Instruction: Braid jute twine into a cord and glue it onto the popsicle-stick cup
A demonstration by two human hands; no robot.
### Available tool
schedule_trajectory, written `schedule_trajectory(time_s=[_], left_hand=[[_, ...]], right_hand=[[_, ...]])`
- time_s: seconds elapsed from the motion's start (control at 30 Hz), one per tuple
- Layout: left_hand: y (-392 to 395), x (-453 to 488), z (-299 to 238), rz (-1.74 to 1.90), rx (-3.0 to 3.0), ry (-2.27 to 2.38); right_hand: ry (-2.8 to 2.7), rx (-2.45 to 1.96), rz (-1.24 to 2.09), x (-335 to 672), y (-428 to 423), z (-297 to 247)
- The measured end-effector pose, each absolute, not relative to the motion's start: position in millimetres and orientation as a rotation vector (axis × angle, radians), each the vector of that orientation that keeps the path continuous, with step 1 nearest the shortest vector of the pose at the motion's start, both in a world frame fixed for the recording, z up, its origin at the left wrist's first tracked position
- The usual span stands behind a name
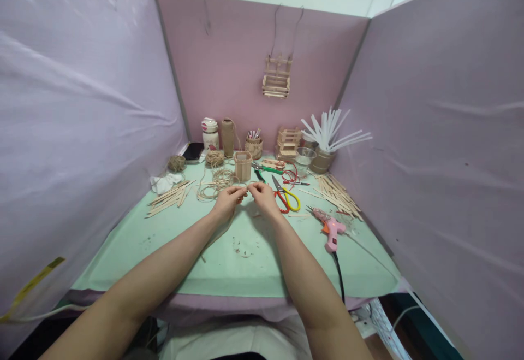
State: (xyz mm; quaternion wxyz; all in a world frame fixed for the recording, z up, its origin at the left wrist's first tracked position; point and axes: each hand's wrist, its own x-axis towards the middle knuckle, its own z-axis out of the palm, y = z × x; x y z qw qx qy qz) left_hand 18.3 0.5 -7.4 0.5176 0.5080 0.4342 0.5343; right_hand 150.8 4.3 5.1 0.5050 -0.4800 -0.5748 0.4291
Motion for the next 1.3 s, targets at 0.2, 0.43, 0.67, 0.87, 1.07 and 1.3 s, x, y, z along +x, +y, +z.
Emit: schedule_trajectory(time_s=[0.2, 0.43, 0.67, 0.87, 1.07, 1.3], left_hand=[[0.5, 17.7, -8.6, 1.347, 1.221, 1.078], [-1.8, 17.5, -5.8, 1.337, 1.284, 1.017], [-1.8, 15.0, -3.9, 1.401, 1.327, 1.106], [-1.5, 12.6, -3.5, 1.486, 1.525, 1.146], [-1.3, 10.7, -5.5, 1.524, 1.758, 1.193], [-2.0, 15.9, -4.3, 1.490, 1.504, 1.214]], right_hand=[[-1.379, -1.192, 1.072, 149.6, 0.1, 8.9], [-1.390, -1.235, 1.078, 150.2, -3.2, 11.5], [-1.483, -1.227, 0.785, 150.5, 1.8, 6.9], [-1.540, -1.235, 0.726, 148.1, -0.2, 6.9], [-1.566, -1.199, 0.617, 148.4, 1.4, 1.7], [-1.641, -1.186, 0.395, 145.7, -1.7, -0.1]])
